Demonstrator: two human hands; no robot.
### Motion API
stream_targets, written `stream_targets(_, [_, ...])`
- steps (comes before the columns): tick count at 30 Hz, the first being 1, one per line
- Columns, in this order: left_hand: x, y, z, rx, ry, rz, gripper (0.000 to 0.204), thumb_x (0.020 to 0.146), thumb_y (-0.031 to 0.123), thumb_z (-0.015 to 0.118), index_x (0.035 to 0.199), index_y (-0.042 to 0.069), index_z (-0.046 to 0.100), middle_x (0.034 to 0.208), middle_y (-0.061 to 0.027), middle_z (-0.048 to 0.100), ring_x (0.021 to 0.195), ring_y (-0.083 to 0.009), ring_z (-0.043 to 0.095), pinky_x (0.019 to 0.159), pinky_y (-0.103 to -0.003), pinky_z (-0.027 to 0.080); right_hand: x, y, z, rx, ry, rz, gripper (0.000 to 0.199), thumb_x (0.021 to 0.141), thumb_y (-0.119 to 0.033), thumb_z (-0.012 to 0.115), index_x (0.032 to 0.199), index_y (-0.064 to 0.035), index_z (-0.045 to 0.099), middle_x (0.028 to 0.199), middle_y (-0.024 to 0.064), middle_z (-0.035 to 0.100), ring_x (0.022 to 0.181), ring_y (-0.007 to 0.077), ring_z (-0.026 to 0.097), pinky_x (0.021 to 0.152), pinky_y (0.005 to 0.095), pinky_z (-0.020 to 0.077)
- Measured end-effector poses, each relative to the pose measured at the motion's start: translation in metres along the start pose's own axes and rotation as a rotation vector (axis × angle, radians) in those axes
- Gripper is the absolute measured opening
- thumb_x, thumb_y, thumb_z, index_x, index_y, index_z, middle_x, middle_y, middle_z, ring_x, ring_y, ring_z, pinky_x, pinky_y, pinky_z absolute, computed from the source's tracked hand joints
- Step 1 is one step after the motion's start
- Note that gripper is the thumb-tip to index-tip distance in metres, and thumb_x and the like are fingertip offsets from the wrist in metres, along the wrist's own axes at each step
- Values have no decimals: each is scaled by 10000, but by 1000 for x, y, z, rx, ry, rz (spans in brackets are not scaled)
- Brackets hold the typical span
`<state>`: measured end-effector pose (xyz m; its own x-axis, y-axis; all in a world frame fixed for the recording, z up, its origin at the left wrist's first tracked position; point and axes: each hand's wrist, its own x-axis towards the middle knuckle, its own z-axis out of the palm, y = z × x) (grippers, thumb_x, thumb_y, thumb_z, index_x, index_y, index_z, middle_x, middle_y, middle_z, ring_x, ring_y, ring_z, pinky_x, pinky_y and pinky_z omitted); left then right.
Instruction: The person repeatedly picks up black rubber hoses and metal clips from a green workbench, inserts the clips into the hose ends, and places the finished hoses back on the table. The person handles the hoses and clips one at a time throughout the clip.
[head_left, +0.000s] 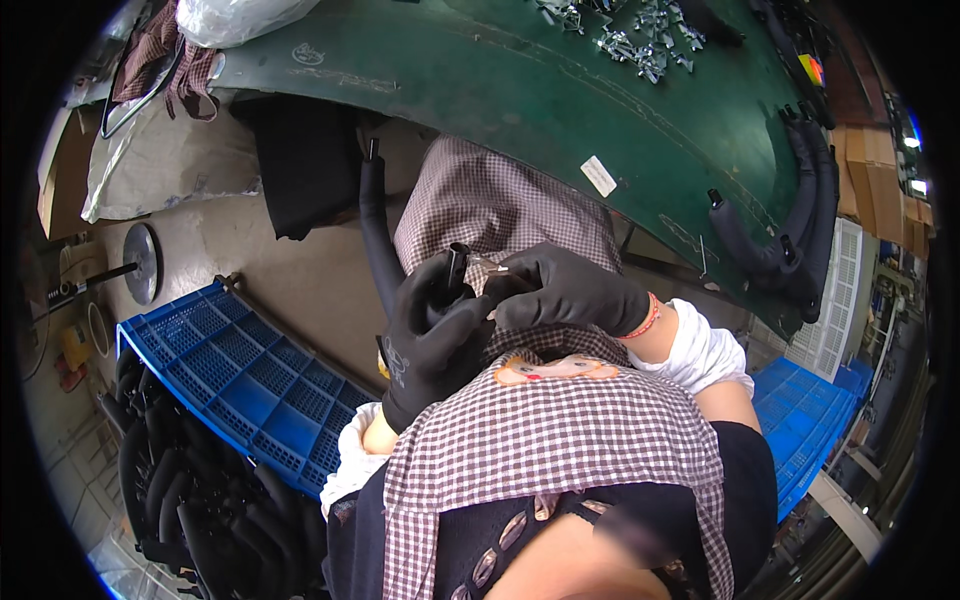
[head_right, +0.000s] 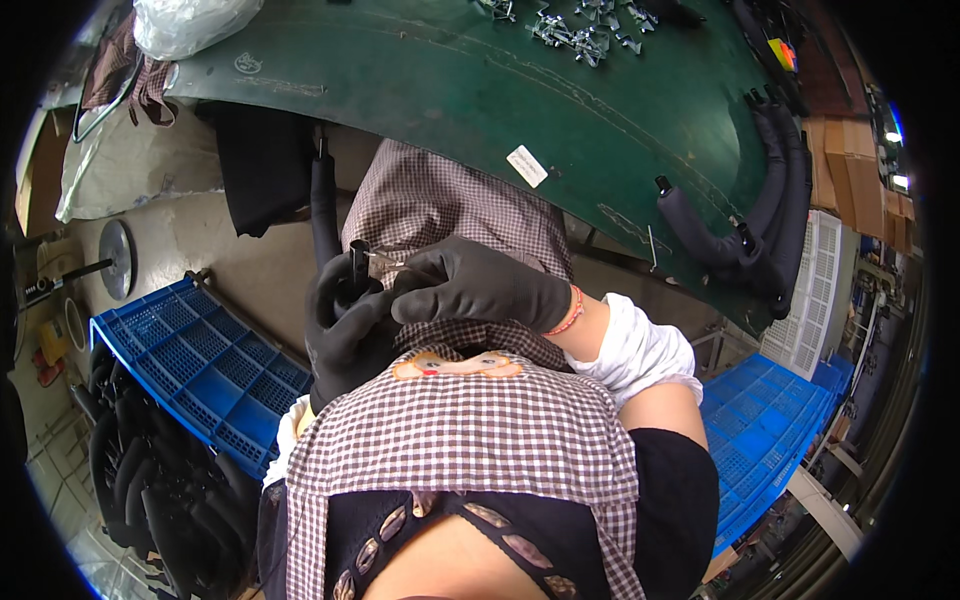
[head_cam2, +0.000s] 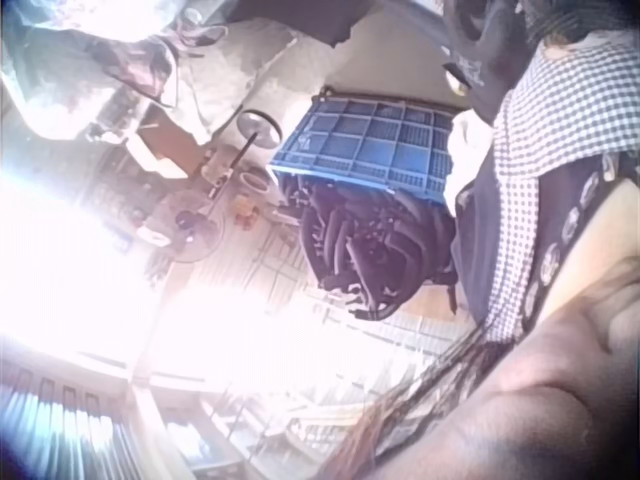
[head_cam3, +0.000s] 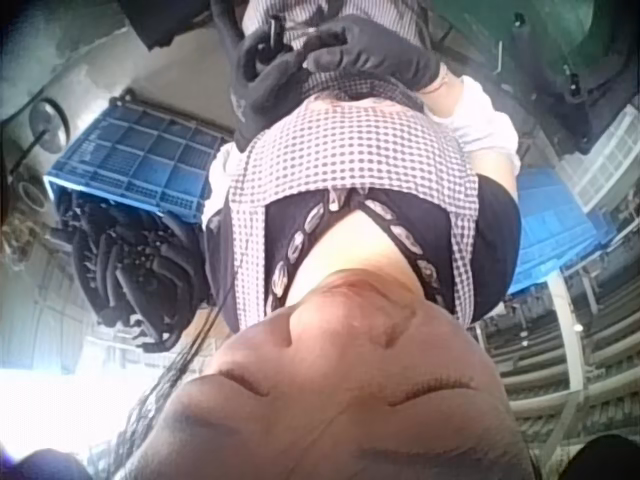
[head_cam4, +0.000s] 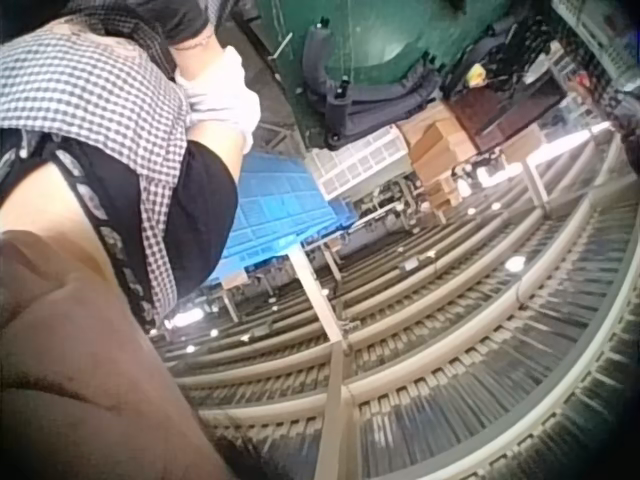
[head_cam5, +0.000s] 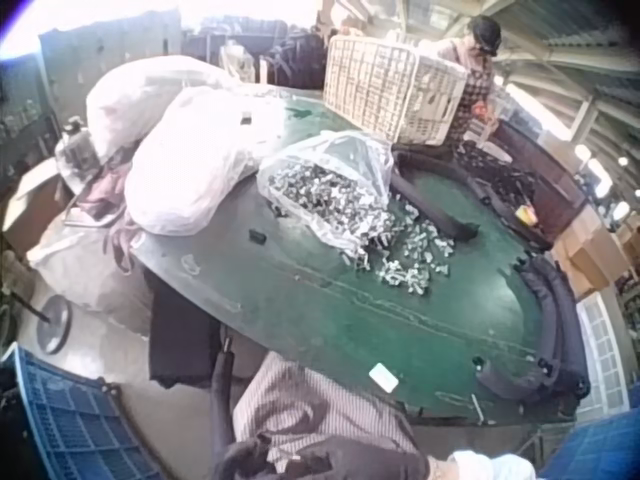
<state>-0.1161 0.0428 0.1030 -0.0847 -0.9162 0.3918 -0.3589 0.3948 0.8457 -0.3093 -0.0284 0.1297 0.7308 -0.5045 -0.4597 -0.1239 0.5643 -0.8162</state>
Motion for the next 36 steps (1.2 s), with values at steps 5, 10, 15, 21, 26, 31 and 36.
stream_targets(5, [0, 0, 4, 24, 1, -17, 419, 705, -3, 773, 1083, 61, 605, 1152, -237, 556, 959, -316, 643, 749, -361, 544, -10, -11, -1, -157, 97, 69, 315, 782, -204, 798, 959, 21, 664, 806, 23, 654, 772, 85, 595, 695, 236, 484])
stream_targets(10, [3, 16, 0, -103, -96, -288, 603, 685, 30, 792, 1218, -40, 519, 979, -165, 620, 826, -253, 657, 681, -333, 522, -14, -38, -14, -280, 241, -121, 347, 746, -211, 823, 937, 27, 658, 725, 22, 621, 699, 84, 579, 608, 242, 458])
stream_targets(15, [3, 13, -5, -53, -248, -217, 586, 714, 52, 771, 1234, -35, 515, 926, -169, 639, 781, -266, 662, 631, -343, 512, 3, -35, -29, -716, 100, -405, 373, 711, -294, 824, 874, 8, 676, 687, 95, 592, 588, 152, 533, 549, 304, 421])
stream_targets(21, [-15, 3, 0, -132, -279, -200, 507, 745, 48, 751, 1200, -34, 542, 953, -201, 652, 802, -309, 677, 680, -375, 543, 9, -60, -31, -664, -207, 31, 306, 718, -237, 823, 773, 8, 649, 651, 80, 597, 561, 133, 504, 516, 301, 381])
stream_targets(26, [-27, -5, 6, -180, -290, -142, 502, 745, 62, 755, 1192, -40, 551, 996, -242, 646, 830, -347, 679, 704, -386, 553, 17, -45, -33, -508, -286, 232, 245, 728, -194, 818, 723, -19, 647, 637, 20, 606, 580, 75, 504, 516, 278, 383])
stream_targets(31, [-31, -2, 5, -181, -320, -184, 485, 744, 73, 749, 1176, -46, 564, 1026, -248, 642, 873, -352, 673, 734, -387, 548, 22, -11, -35, -235, -330, 259, 209, 728, -154, 804, 701, -27, 639, 620, 3, 589, 564, 79, 500, 522, 261, 392])
stream_targets(36, [-15, 9, 0, -189, -383, -276, 405, 743, 74, 744, 1103, -52, 607, 1019, -220, 647, 859, -329, 673, 744, -372, 540, 26, 3, -30, -187, -294, 289, 253, 698, -193, 820, 672, -42, 619, 616, 6, 586, 558, 90, 499, 531, 269, 403])
